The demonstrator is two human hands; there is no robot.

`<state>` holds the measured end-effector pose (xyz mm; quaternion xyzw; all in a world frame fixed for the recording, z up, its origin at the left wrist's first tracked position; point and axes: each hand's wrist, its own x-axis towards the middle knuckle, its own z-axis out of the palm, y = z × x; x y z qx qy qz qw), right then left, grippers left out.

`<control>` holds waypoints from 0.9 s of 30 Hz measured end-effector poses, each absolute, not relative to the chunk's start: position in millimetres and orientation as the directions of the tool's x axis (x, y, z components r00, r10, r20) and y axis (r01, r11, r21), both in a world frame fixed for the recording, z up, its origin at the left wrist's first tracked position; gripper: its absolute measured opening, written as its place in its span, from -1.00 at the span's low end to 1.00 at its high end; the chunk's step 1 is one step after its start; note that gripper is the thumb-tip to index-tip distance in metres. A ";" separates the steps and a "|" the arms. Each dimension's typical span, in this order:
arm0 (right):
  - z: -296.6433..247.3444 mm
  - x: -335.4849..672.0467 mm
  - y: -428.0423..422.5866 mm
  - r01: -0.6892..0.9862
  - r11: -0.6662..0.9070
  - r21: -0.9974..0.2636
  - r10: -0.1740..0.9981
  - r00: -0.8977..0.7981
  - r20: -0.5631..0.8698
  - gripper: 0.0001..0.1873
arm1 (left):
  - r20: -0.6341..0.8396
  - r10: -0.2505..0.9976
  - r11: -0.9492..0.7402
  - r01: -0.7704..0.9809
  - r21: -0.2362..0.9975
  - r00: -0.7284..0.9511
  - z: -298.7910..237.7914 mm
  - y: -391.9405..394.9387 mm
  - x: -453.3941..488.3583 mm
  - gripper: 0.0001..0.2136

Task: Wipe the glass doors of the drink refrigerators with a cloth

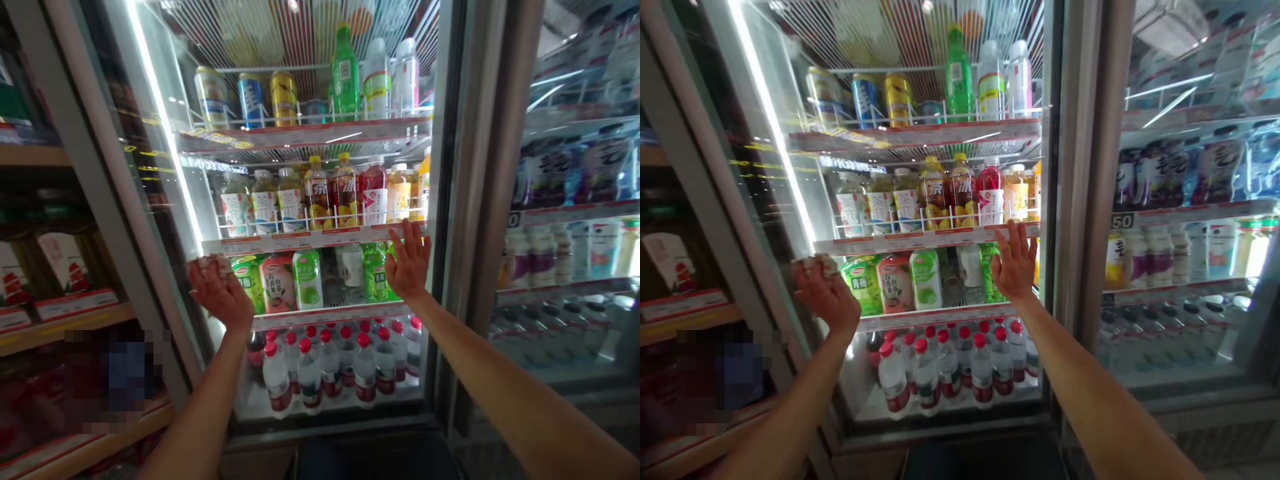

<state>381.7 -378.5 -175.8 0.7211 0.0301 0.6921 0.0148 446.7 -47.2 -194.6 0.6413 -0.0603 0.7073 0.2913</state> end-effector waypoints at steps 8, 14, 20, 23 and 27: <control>-176.0 380.9 -378.5 0.044 -0.997 0.071 0.072 0.022 0.997 -0.38 | 0.959 -0.284 -0.774 -0.587 -0.237 -0.012 -203.7 -119.3 427.3 -0.67; -176.2 381.6 -377.8 0.045 -0.996 0.076 0.076 0.009 0.997 -0.39 | 0.970 0.243 -0.840 -0.507 0.195 -0.029 -180.6 -66.2 444.0 -0.60; -176.7 382.8 -378.9 0.050 -0.994 0.098 0.097 -0.011 0.995 -0.37 | 0.996 -0.081 -0.828 -0.553 -0.090 -0.041 -169.5 -118.6 433.5 -0.65; -176.1 381.8 -379.0 0.055 -0.993 0.103 0.102 -0.018 0.995 -0.37 | 0.975 -0.213 -0.813 -0.544 -0.208 -0.055 -168.7 -120.5 431.0 -0.65; -175.1 380.5 -377.5 0.057 -0.994 0.094 0.094 -0.004 0.996 -0.37 | 0.976 0.215 -0.845 -0.505 0.174 -0.023 -156.3 -77.3 441.6 -0.60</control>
